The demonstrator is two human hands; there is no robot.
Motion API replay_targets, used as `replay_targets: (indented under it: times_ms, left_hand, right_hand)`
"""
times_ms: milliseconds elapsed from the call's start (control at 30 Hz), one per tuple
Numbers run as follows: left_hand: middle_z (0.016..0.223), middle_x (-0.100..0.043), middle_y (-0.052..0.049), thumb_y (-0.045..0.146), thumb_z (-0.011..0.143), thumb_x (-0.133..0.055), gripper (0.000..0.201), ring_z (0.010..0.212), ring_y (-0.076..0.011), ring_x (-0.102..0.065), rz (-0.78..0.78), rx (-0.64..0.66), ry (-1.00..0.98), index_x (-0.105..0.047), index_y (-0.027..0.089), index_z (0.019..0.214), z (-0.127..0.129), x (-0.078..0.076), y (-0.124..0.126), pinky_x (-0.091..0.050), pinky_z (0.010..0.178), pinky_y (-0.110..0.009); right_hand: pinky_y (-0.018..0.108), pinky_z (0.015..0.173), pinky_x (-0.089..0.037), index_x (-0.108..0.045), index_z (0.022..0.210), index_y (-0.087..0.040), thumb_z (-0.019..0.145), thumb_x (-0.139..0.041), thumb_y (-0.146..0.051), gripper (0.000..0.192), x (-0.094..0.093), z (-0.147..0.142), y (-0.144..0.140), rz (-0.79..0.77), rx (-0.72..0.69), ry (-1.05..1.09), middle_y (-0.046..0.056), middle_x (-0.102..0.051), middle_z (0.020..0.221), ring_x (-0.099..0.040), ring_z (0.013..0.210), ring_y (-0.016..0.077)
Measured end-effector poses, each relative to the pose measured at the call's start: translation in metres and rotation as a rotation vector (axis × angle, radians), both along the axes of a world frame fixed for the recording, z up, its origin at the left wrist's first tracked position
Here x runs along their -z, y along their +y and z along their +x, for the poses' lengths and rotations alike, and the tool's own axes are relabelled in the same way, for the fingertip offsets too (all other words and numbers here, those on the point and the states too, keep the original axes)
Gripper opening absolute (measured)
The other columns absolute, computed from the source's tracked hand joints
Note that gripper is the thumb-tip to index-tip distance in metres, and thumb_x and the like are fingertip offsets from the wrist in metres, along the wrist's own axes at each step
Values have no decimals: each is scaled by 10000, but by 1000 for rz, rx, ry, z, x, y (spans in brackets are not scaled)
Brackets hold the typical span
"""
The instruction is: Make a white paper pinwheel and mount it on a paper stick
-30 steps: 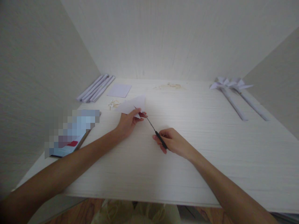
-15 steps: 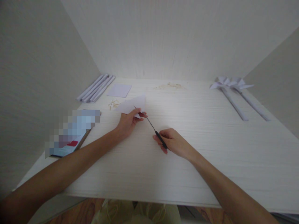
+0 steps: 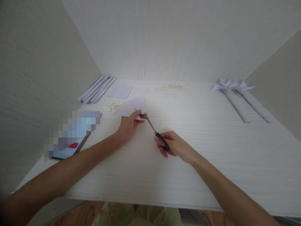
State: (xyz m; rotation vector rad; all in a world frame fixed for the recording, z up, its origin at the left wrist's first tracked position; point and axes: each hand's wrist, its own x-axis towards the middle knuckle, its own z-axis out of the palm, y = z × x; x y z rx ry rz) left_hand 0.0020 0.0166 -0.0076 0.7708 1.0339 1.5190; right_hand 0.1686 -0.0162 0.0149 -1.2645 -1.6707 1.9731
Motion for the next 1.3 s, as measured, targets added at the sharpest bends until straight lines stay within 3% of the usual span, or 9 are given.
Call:
replay_targets:
  times_ms: [1300]
  left_hand:
    - [617,-595,-4,228,680,-525,94,566,-100,-586,-43,-163,30,-520,137,657,10,-1,-5,-438,480,-187]
  right_hand:
    - [193,295,-129,-417,522,-167,638,-539,-538,407,-8,-15,-5,40,66,-119,-47,-431,351,-263,281,27]
